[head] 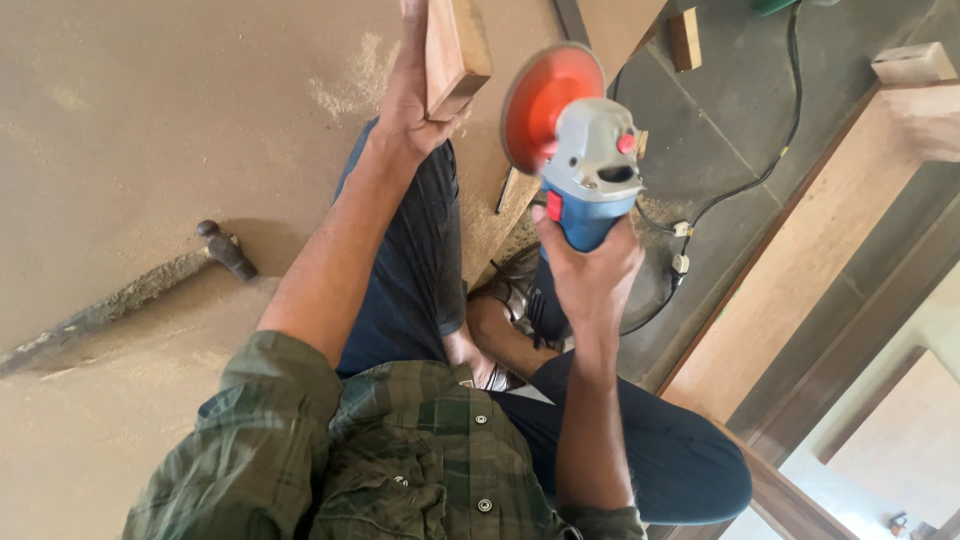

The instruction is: The person sands the surface and edges of a wooden block using a handheld power angle grinder while sitting on the floor.

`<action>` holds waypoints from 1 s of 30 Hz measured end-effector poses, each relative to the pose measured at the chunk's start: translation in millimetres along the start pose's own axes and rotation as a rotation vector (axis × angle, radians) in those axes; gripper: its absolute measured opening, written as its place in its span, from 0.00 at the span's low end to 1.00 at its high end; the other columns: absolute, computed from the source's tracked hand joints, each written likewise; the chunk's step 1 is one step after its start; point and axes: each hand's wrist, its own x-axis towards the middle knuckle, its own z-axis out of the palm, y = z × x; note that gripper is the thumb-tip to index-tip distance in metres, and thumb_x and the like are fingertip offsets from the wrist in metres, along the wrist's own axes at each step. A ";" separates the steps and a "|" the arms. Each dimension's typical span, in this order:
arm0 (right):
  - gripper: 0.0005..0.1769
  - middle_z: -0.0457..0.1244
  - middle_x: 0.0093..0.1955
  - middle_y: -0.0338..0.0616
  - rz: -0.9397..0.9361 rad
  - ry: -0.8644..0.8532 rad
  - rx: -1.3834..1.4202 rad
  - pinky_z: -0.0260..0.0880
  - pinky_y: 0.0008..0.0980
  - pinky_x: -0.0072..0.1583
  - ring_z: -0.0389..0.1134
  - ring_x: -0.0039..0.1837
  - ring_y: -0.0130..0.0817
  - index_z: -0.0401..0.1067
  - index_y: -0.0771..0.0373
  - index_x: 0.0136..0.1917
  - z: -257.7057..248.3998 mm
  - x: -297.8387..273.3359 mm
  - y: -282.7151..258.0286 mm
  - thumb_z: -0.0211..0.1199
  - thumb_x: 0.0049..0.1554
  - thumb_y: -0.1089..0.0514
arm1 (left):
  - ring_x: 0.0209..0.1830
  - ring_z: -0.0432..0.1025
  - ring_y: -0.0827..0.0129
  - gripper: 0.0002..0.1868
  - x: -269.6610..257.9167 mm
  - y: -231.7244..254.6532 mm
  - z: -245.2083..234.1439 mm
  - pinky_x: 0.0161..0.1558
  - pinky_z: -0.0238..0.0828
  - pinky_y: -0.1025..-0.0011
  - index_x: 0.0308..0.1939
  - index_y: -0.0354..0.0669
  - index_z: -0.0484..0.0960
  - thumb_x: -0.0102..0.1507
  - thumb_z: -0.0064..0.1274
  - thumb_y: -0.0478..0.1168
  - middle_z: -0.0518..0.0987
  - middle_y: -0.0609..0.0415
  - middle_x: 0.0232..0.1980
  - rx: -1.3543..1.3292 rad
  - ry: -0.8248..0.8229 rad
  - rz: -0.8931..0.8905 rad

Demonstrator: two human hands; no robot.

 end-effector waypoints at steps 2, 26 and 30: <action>0.27 0.73 0.50 0.51 -0.019 -0.019 0.001 0.77 0.36 0.56 0.77 0.51 0.37 0.75 0.70 0.58 6.4 1.7 -5.7 0.77 0.52 0.51 | 0.39 0.81 0.67 0.51 2.1 -3.0 -0.4 0.31 0.80 0.74 0.65 0.32 0.71 0.59 0.53 0.76 0.81 0.46 0.48 -0.001 0.004 0.016; 0.27 0.73 0.47 0.52 -0.089 -0.018 0.015 0.80 0.34 0.51 0.78 0.46 0.38 0.74 0.72 0.58 32.2 -5.0 -11.6 0.76 0.53 0.52 | 0.35 0.75 0.74 0.50 3.9 -1.4 -7.1 0.21 0.68 0.85 0.72 0.28 0.67 0.67 0.52 0.72 0.79 0.45 0.52 -0.175 -0.209 0.002; 0.28 0.73 0.45 0.52 -0.031 -0.097 0.052 0.81 0.33 0.49 0.78 0.43 0.37 0.72 0.72 0.59 37.5 -2.4 -21.9 0.74 0.52 0.52 | 0.51 0.81 0.59 0.54 -5.2 9.3 12.0 0.47 0.87 0.62 0.73 0.31 0.61 0.60 0.54 0.71 0.79 0.39 0.59 -0.213 -0.078 -0.054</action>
